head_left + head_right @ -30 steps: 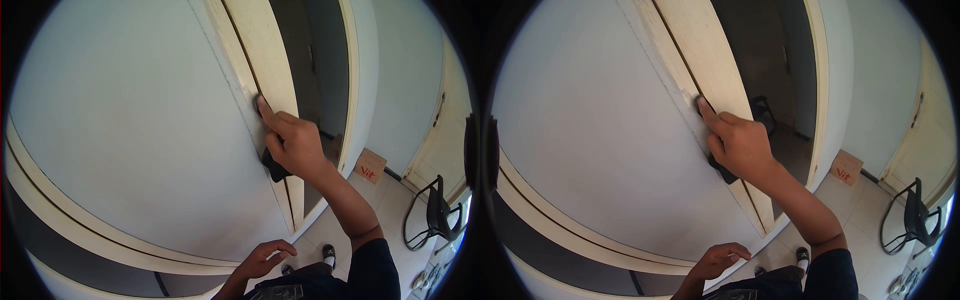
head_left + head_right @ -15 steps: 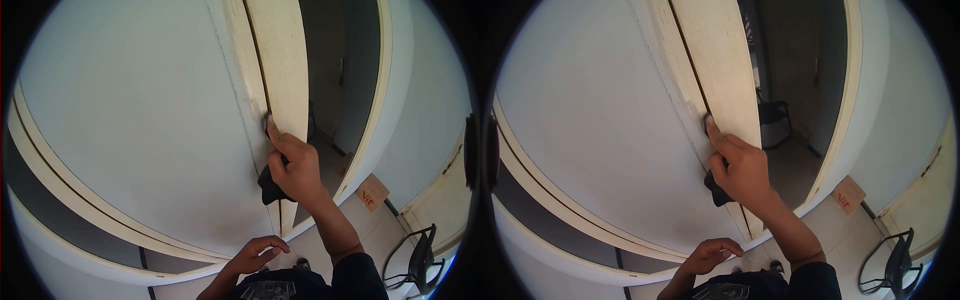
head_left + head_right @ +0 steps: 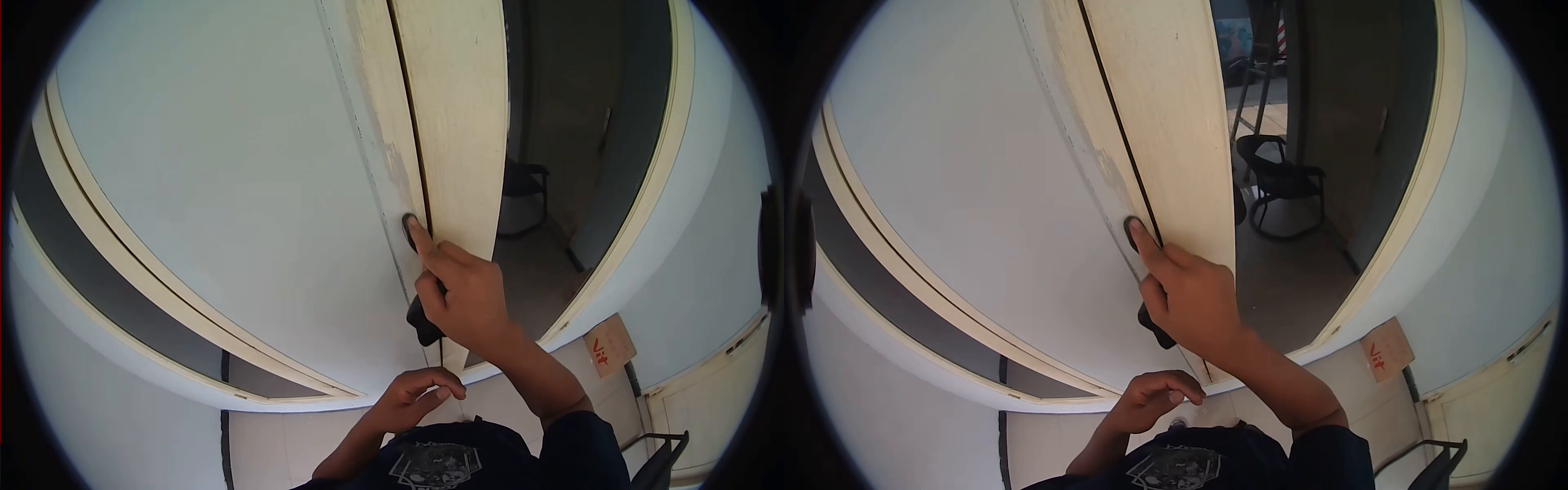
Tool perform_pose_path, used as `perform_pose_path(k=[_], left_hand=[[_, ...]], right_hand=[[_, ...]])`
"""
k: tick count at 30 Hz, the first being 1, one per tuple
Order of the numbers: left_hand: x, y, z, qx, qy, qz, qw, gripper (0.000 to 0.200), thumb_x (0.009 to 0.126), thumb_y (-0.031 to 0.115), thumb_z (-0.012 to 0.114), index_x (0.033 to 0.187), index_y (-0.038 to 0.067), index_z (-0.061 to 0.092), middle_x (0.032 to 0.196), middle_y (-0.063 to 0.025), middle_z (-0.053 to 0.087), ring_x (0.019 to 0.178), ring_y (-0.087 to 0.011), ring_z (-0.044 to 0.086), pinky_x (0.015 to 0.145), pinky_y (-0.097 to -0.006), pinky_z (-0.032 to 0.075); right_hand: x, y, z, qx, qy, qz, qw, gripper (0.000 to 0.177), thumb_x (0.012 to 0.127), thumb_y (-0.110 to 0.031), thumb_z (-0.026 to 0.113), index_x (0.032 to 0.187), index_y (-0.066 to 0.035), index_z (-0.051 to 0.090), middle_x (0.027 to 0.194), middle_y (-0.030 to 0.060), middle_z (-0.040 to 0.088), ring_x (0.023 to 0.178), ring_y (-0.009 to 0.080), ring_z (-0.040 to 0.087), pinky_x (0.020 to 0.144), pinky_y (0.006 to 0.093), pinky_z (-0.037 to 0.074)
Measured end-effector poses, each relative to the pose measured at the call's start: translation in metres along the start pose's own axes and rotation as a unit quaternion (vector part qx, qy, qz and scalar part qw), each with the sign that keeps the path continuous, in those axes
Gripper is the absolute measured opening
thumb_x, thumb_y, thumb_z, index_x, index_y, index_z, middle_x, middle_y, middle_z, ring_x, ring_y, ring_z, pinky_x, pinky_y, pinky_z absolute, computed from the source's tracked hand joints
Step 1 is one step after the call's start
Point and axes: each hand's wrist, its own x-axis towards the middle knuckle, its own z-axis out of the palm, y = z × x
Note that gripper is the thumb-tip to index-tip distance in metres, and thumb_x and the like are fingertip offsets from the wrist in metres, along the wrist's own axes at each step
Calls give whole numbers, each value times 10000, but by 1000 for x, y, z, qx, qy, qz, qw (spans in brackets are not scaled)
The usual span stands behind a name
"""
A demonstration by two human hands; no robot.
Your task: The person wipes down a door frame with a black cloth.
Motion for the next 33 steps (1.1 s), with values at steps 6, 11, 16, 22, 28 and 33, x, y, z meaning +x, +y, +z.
perform_pose_path(k=[6, 11, 16, 22, 28, 33], left_hand=[[3, -7, 17, -7, 44, 25, 999, 169, 1015, 5, 516, 1097, -19, 662, 1033, -108, 687, 1010, -186, 647, 923, -330, 491], [-4, -22, 14, -36, 114, 35, 992, 170, 1019, 4, 509, 1091, -31, 659, 1022, -115, 682, 1000, -189, 642, 923, -335, 489], [4, -8, 9, -12, 114, 52, 992, 165, 999, -10, 521, 1073, -25, 667, 1018, -121, 688, 994, -200, 647, 916, -336, 489], [18, 21, -18, -6, 82, 112, 990, 179, 986, -18, 520, 1053, -6, 686, 993, -128, 696, 983, -225, 655, 901, -356, 496], [26, 18, -45, -55, -9, 112, 992, 183, 990, -30, 518, 1067, 0, 681, 997, -125, 694, 973, -234, 660, 886, -364, 500], [29, 9, -72, -62, -92, 77, 991, 171, 1005, 3, 518, 1063, -8, 679, 995, -130, 694, 977, -240, 661, 883, -369, 509]], right_hand=[[-12, 18, 1, -10, 17, -38, 999, 646, 779, -40, 638, 1417, -123, 591, 705, 45, 554, 530, 233, 578, 505, 356, 502], [-81, 53, 40, 0, -86, -11, 996, 676, 770, -43, 637, 1437, -137, 578, 708, 48, 556, 550, 235, 588, 525, 364, 513], [-54, 34, 30, 39, -72, -5, 997, 667, 774, -40, 634, 1432, -134, 586, 699, 52, 549, 548, 230, 579, 523, 359, 505], [40, -6, -21, 32, 13, -40, 999, 505, 817, -46, 665, 1317, -113, 659, 701, 45, 570, 526, 211, 573, 508, 326, 487], [99, -20, -40, -76, 127, -157, 976, 249, 817, -59, 756, 1062, -95, 723, 704, 31, 587, 512, 172, 563, 468, 288, 446], [101, -37, -39, -119, 150, -134, 972, 208, 851, 25, 737, 1052, -29, 725, 797, 70, 679, 622, 134, 600, 542, 262, 454]])
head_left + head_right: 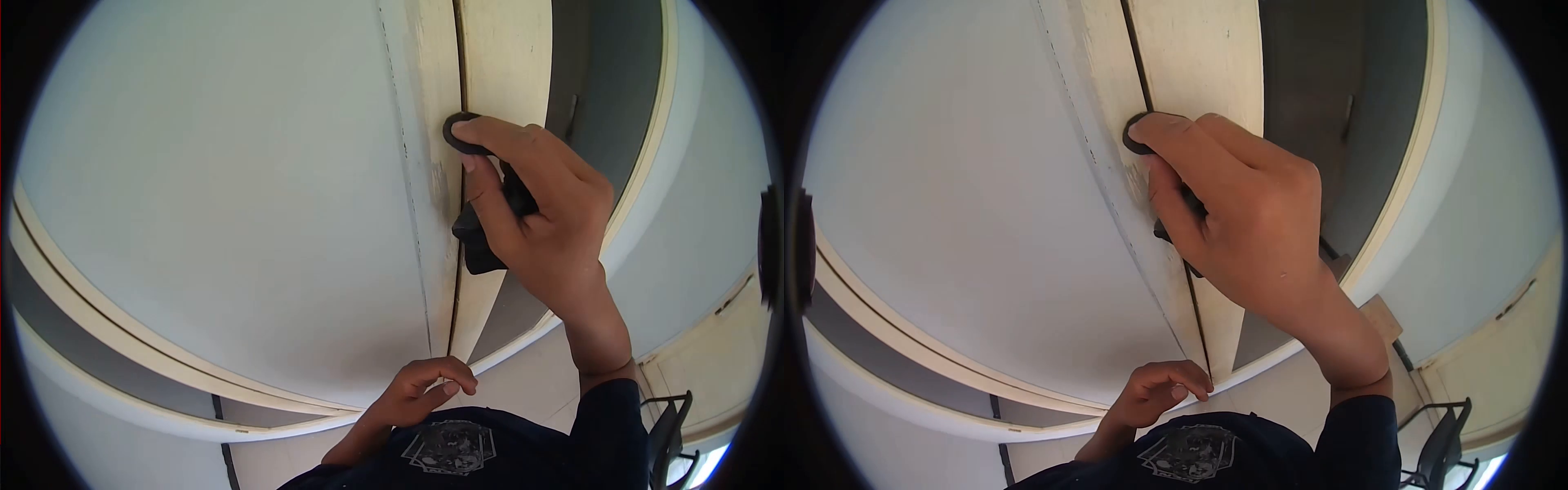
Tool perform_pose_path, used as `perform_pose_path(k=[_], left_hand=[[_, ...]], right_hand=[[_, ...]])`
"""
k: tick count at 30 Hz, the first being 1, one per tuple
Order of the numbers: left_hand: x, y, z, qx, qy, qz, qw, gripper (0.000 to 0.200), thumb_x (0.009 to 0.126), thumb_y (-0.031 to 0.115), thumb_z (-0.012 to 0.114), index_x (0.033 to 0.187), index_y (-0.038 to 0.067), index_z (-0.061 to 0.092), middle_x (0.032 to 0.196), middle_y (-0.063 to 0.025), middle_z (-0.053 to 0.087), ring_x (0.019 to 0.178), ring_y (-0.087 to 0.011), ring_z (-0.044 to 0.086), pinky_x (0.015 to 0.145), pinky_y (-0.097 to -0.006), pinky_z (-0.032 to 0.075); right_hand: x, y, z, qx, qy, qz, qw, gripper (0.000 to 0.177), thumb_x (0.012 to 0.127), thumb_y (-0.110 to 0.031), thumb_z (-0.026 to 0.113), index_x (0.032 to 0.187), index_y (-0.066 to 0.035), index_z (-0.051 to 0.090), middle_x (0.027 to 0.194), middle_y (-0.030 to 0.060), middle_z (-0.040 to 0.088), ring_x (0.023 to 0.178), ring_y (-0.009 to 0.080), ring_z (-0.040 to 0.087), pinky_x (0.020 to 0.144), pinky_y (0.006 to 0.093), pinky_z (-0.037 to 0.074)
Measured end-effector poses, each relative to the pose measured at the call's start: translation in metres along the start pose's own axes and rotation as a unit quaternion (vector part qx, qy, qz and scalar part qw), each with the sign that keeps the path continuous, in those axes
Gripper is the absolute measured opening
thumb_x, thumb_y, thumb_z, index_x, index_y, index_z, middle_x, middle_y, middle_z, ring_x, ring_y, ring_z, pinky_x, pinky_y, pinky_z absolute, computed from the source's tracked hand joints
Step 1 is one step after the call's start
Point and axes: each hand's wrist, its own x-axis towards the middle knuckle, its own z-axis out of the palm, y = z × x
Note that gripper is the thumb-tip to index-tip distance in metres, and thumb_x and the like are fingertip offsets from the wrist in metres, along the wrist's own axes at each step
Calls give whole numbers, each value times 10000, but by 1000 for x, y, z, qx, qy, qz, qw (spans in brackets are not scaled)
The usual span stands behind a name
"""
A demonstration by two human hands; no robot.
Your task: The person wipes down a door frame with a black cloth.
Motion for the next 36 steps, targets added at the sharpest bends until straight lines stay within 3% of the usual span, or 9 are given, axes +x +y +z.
perform_pose_path(k=[7, 9, 13, 17, 19, 23, 29, 31, 36], left_hand=[[-10, -22, -36, -43, -102, -52, 992, 180, 1025, 46, 507, 1054, -8, 676, 1012, -132, 682, 1002, -247, 652, 889, -385, 510], [-8, -22, -42, -45, -122, -56, 990, 178, 1022, 42, 505, 1055, -7, 673, 1010, -133, 680, 1014, -246, 649, 902, -388, 504], [-10, -25, -49, -49, -149, -69, 985, 169, 1010, 35, 505, 1056, -3, 663, 1000, -135, 675, 1042, -246, 640, 933, -392, 493], [-12, -31, -54, -52, -177, -80, 979, 164, 1005, 39, 512, 1060, -3, 660, 991, -131, 677, 1045, -250, 641, 937, -392, 494], [-13, -32, -54, -63, -183, -82, 978, 161, 1002, 43, 518, 1060, 0, 662, 994, -131, 682, 1051, -253, 643, 939, -393, 494], [-12, -27, -57, -54, -178, -76, 980, 165, 1003, 53, 520, 1056, 0, 667, 1002, -132, 687, 1055, -252, 644, 945, -395, 493], [-15, -44, -61, -43, -153, -59, 986, 147, 1017, 55, 528, 1072, 16, 659, 1022, -93, 683, 997, -205, 656, 919, -345, 490], [-13, -46, -61, -53, -154, -78, 984, 180, 1013, 84, 524, 1045, 1, 680, 1016, -131, 694, 1057, -261, 643, 959, -406, 483], [-8, -51, -62, -47, -139, -62, 987, 176, 1011, 76, 525, 1049, 0, 679, 1015, -137, 692, 1046, -262, 644, 949, -408, 484]], right_hand=[[-21, -5, 27, -83, -18, 9, 996, 196, 841, 52, 723, 1022, -20, 702, 813, 86, 685, 648, 160, 650, 561, 267, 488], [-27, 1, 34, -109, 23, -57, 992, 230, 777, 9, 734, 984, -79, 684, 657, 31, 563, 500, 175, 549, 447, 302, 417], [-58, -14, 30, -145, -48, -9, 988, 232, 770, 23, 721, 981, -65, 680, 629, 37, 504, 498, 180, 536, 440, 309, 406], [-62, -13, 34, -133, -49, 24, 990, 221, 775, 22, 721, 974, -65, 682, 631, 35, 505, 495, 179, 531, 437, 311, 405], [-38, -14, 33, -120, -9, -24, 992, 230, 811, 89, 696, 1018, -10, 682, 672, 64, 575, 503, 156, 536, 465, 297, 406], [-44, -13, 41, -130, -13, -29, 991, 218, 826, 91, 687, 1019, -9, 682, 683, 62, 581, 507, 144, 536, 471, 288, 408], [-69, -16, 43, -102, -34, 38, 993, 222, 778, 44, 716, 980, -45, 689, 629, 41, 522, 487, 182, 530, 433, 313, 404], [-49, -7, 43, -105, 44, -11, 993, 237, 761, 54, 714, 975, -43, 683, 629, 44, 523, 486, 183, 531, 433, 312, 409], [-82, 0, 50, -108, 14, -35, 993, 259, 752, 64, 702, 985, -48, 681, 633, 39, 525, 494, 187, 531, 433, 315, 409]])
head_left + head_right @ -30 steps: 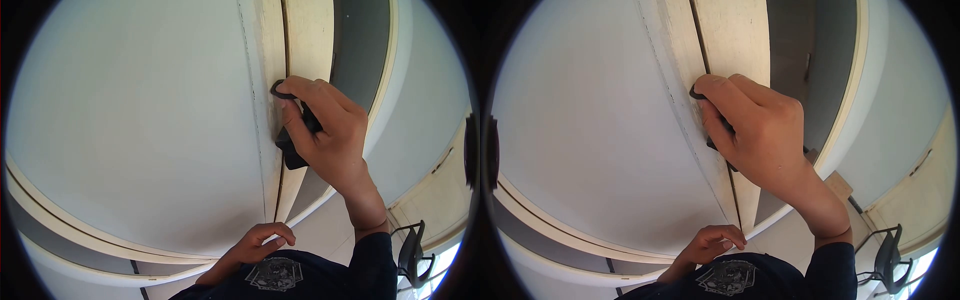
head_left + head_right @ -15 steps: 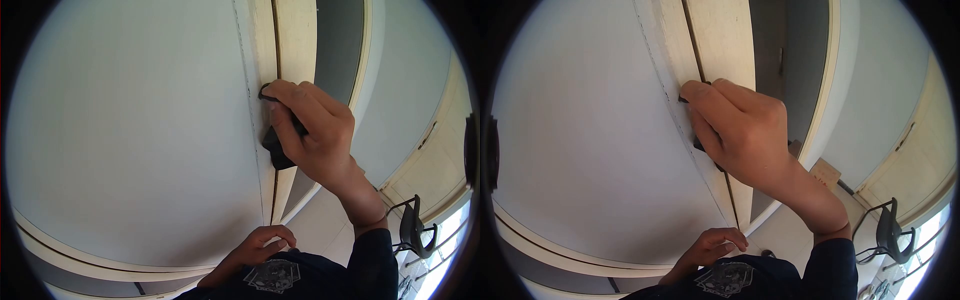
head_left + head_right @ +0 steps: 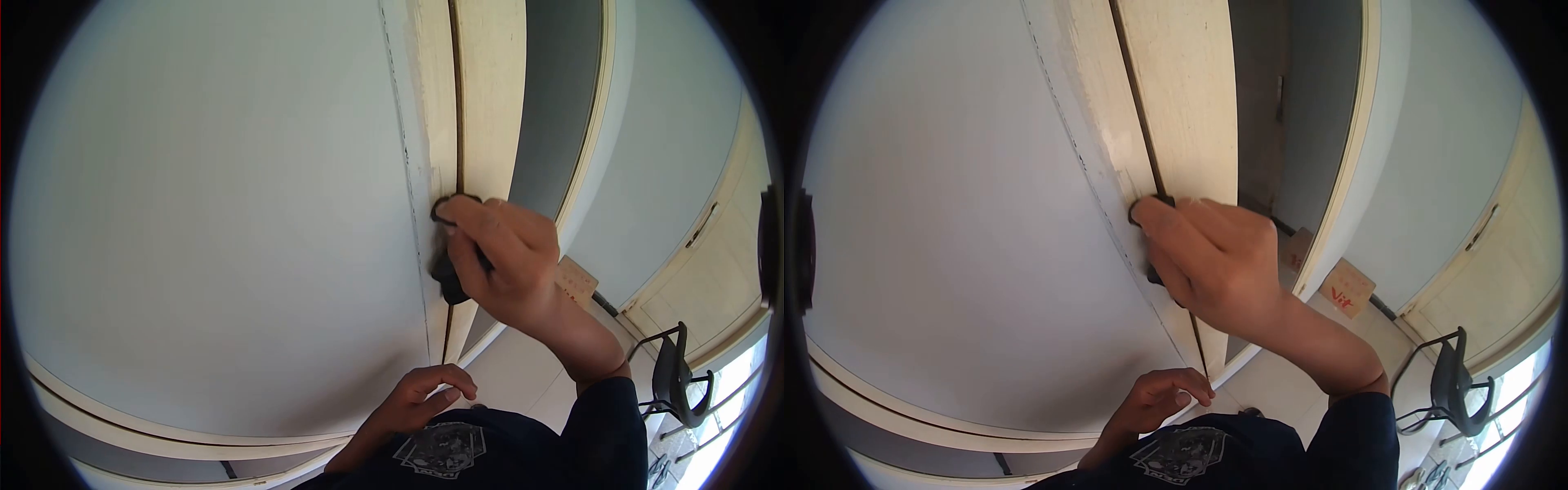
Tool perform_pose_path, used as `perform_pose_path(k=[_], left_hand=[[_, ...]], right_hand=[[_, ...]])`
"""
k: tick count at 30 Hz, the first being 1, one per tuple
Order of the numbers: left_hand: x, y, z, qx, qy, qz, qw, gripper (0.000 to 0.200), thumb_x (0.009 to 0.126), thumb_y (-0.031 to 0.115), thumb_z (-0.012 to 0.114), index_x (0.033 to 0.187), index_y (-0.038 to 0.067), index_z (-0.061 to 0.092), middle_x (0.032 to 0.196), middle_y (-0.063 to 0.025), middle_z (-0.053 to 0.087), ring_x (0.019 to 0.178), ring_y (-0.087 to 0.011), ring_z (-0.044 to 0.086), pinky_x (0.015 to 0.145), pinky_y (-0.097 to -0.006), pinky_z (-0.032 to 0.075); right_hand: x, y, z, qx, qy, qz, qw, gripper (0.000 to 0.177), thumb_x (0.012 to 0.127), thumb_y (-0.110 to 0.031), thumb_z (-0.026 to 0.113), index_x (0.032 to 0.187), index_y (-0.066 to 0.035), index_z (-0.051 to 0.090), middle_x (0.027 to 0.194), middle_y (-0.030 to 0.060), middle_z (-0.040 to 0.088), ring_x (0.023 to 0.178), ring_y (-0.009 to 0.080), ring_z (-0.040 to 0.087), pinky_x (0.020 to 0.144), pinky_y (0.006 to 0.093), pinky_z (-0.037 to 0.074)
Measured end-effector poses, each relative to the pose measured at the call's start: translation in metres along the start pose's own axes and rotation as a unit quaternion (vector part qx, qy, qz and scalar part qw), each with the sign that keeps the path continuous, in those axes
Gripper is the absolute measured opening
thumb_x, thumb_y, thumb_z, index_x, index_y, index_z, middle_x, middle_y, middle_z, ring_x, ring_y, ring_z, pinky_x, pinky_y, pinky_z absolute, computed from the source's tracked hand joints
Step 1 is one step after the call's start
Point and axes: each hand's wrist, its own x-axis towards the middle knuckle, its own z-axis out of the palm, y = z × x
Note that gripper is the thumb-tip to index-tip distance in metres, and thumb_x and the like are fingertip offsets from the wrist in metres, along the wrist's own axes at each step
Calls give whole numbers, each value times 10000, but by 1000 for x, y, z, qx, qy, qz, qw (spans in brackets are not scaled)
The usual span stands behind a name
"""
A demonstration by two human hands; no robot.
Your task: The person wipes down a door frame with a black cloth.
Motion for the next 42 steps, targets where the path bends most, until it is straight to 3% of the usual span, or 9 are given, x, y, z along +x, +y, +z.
perform_pose_path(k=[3, 8, 14, 20, 26, 31, 35, 40, 42], left_hand=[[0, 1, 8, -2, 8, -4, 1000, 174, 1009, 74, 527, 1054, -3, 677, 1016, -140, 690, 1039, -263, 644, 939, -408, 486], [9, 5, 17, -10, -10, 24, 1000, 138, 1000, 22, 547, 1074, 17, 663, 1030, -89, 683, 1000, -199, 654, 919, -344, 488], [5, 8, 19, -13, 12, -11, 1000, 181, 1015, 83, 523, 1055, -17, 668, 1011, -141, 683, 1036, -262, 640, 937, -404, 484], [18, 15, 27, -4, -3, 10, 1000, 154, 1008, 47, 530, 1064, -8, 662, 1016, -126, 680, 1016, -236, 646, 925, -375, 488], [22, 13, 27, -8, 14, 5, 1000, 154, 1006, 55, 537, 1070, -3, 664, 1015, -120, 681, 1031, -238, 643, 931, -376, 485], [32, 17, 32, -20, -9, -1, 1000, 183, 1005, 73, 525, 1066, -13, 674, 1019, -134, 681, 1074, -261, 633, 963, -406, 476], [33, 13, 27, 1, 4, 33, 999, 137, 1005, 35, 543, 1081, 5, 653, 1008, -103, 686, 987, -217, 651, 901, -356, 493], [31, 21, 32, -2, 1, -21, 1000, 172, 982, 41, 530, 1062, -15, 671, 1018, -130, 678, 1083, -255, 628, 958, -404, 477], [33, 21, 33, -12, -4, 26, 1000, 130, 1003, 33, 547, 1077, 6, 650, 1019, -99, 679, 1004, -214, 640, 915, -358, 488]], right_hand=[[-2, -8, -14, 24, -75, 53, 996, 253, 755, 57, 698, 983, -53, 682, 621, 34, 503, 478, 173, 516, 431, 314, 407], [29, 6, -13, 26, -8, -9, 1000, 259, 795, 103, 692, 1037, 10, 683, 651, 46, 550, 501, 141, 524, 448, 288, 384], [-3, -12, -20, 29, -78, 31, 996, 263, 743, 31, 716, 992, -49, 678, 624, 30, 504, 483, 169, 526, 428, 311, 406], [37, 10, -16, 77, 22, -16, 997, 287, 763, 102, 713, 1026, -8, 682, 649, 51, 556, 495, 160, 525, 455, 295, 385], [10, -1, -33, 61, -107, 15, 992, 268, 773, 91, 719, 1020, -7, 682, 651, 53, 566, 496, 152, 520, 454, 296, 381], [40, 21, -16, 54, 36, -34, 997, 316, 660, 22, 718, 967, -49, 687, 612, 14, 469, 477, 158, 504, 432, 311, 400], [3, 7, -21, 58, -55, -14, 997, 313, 666, 23, 713, 968, -55, 689, 614, 7, 468, 470, 149, 495, 425, 308, 391], [41, 10, -33, 63, -29, -18, 997, 297, 707, 61, 716, 989, -27, 688, 633, 27, 514, 481, 154, 509, 435, 300, 383], [48, 14, -31, 55, -9, -32, 998, 287, 742, 96, 720, 1011, 0, 688, 654, 49, 558, 495, 158, 530, 448, 293, 380]])
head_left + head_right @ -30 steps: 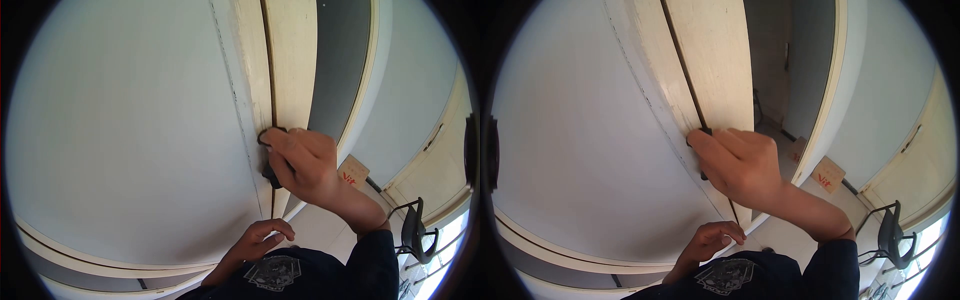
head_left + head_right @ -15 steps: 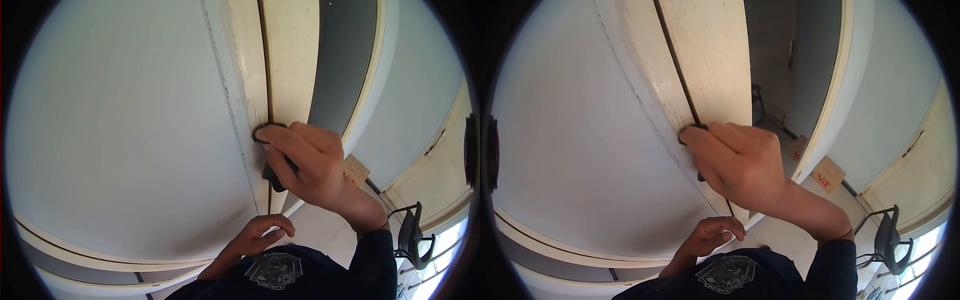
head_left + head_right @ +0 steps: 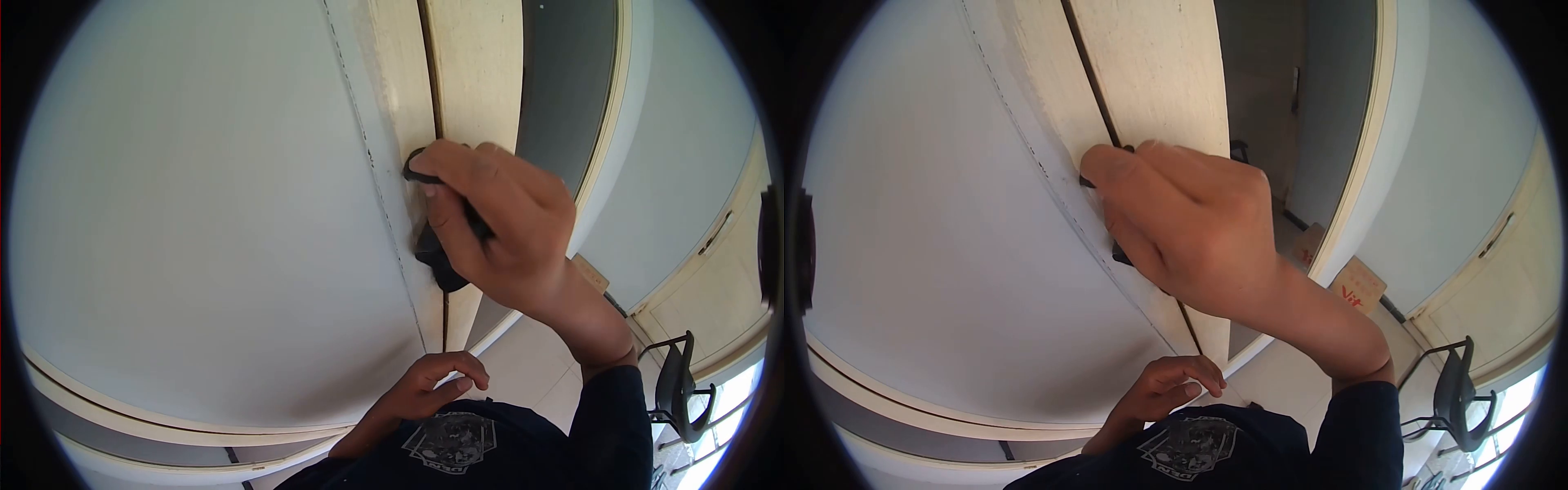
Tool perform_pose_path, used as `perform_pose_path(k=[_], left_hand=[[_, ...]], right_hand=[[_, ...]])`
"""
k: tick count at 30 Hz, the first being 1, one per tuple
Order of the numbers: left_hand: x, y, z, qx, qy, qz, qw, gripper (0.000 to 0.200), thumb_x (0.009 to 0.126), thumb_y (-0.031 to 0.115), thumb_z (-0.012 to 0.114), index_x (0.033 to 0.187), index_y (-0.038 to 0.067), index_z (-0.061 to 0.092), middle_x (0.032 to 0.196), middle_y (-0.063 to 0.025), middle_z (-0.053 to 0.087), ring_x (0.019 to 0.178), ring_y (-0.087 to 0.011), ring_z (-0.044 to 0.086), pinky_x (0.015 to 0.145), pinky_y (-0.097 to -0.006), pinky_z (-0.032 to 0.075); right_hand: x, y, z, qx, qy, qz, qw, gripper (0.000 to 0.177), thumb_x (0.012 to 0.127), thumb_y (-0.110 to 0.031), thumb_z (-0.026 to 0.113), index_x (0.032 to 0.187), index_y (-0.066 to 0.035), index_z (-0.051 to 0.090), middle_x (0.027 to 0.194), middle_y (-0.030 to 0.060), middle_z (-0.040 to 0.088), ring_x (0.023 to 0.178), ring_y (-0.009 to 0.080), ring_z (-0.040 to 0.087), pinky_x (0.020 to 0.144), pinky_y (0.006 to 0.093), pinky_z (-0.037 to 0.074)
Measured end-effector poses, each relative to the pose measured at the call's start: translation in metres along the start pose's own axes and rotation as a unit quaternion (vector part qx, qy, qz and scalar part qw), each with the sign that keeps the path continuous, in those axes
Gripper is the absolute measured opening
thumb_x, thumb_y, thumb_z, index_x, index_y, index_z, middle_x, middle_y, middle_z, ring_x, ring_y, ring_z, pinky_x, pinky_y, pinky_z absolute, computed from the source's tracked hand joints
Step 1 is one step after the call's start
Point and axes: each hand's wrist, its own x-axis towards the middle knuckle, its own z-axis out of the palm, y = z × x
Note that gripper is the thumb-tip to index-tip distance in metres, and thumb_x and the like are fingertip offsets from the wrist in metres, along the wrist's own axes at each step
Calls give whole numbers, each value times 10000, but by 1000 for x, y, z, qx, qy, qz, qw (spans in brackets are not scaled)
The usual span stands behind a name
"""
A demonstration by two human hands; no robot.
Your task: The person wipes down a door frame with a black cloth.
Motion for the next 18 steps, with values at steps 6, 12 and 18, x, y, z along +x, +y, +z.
perform_pose_path(k=[6, 12, 18], left_hand=[[-21, -7, -8, -13, 24, -17, 999, 131, 1008, 32, 535, 1073, 5, 647, 1027, -100, 677, 1000, -208, 640, 910, -352, 487], [9, 10, -11, 11, -21, 11, 1000, 125, 1005, 30, 540, 1069, 3, 643, 1029, -98, 676, 990, -210, 643, 906, -349, 488], [5, 11, -12, 11, 16, -19, 1000, 136, 1012, 44, 537, 1076, 4, 649, 1034, -97, 680, 986, -211, 647, 902, -353, 489]], right_hand=[[-43, -26, 13, 25, -54, 33, 998, 287, 710, 39, 712, 984, -44, 692, 606, 22, 483, 472, 162, 500, 428, 314, 392], [8, 10, 9, 30, -3, -1, 1000, 295, 754, 115, 699, 1025, -1, 678, 680, 64, 606, 507, 159, 548, 461, 298, 408], [-25, 0, 3, 31, -96, 16, 995, 277, 753, 103, 697, 1008, -6, 682, 659, 44, 589, 496, 157, 529, 457, 297, 402]])
